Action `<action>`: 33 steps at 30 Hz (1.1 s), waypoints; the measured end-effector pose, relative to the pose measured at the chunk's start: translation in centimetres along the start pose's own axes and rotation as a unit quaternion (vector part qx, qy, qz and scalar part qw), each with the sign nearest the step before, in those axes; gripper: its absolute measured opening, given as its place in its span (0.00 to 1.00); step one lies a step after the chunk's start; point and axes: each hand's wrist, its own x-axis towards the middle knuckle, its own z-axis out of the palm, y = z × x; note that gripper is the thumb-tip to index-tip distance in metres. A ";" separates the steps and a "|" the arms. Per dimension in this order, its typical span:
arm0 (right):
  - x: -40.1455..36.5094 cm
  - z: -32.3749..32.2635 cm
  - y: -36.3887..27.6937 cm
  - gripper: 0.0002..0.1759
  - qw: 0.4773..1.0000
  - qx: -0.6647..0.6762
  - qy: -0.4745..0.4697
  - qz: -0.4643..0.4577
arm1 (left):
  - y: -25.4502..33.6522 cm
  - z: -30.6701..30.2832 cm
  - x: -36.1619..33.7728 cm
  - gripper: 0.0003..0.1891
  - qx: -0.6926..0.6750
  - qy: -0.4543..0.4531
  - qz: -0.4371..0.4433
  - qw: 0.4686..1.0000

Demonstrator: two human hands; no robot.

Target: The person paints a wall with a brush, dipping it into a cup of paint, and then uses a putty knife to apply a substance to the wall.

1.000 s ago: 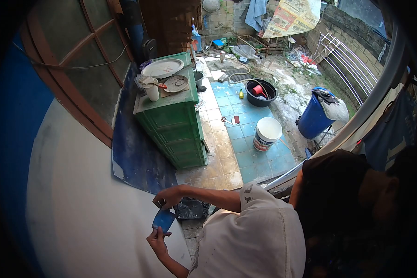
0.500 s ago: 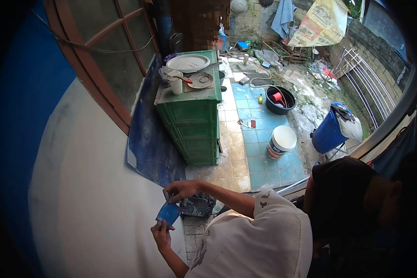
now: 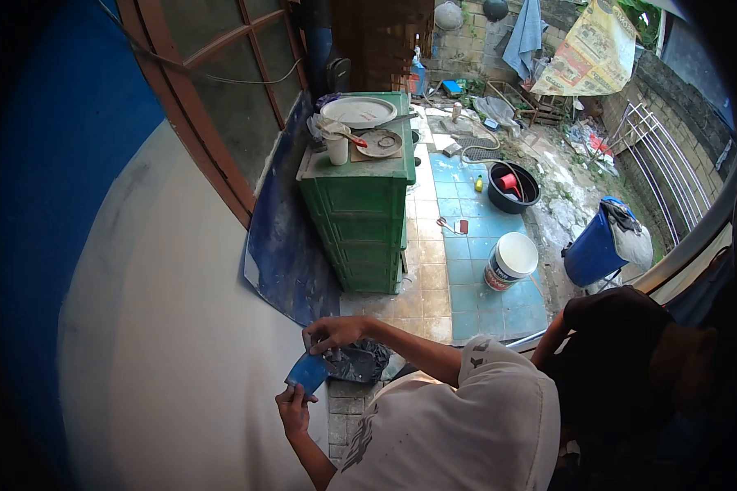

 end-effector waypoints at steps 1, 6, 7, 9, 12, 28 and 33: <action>0.1 0.1 0.1 0.10 1.000 -0.001 0.001 0.000 | -0.1 -0.1 0.1 0.08 0.000 -0.001 0.000 1.000; -0.1 0.1 1.7 0.16 0.995 0.003 0.076 0.062 | 0.0 0.7 0.8 0.10 0.055 0.031 -0.020 0.998; -0.4 -0.2 3.2 0.16 0.995 0.008 0.082 0.062 | -0.4 0.7 1.0 0.10 0.058 0.026 -0.026 0.998; -0.9 -2.0 9.0 0.19 0.979 -0.009 0.134 0.154 | -1.8 0.6 2.1 0.13 0.101 0.061 -0.042 0.992; -4.3 -4.7 18.8 0.18 0.930 0.029 0.266 0.253 | -2.8 1.4 3.2 0.14 0.096 0.080 -0.052 0.991; -29.5 -13.2 43.4 0.10 0.750 0.133 0.438 0.478 | -1.1 18.9 23.3 0.13 0.064 0.009 -0.056 0.996; -27.2 -16.6 37.0 0.13 0.718 0.212 0.561 0.353 | -1.1 27.9 31.5 0.14 0.090 -0.130 -0.015 0.987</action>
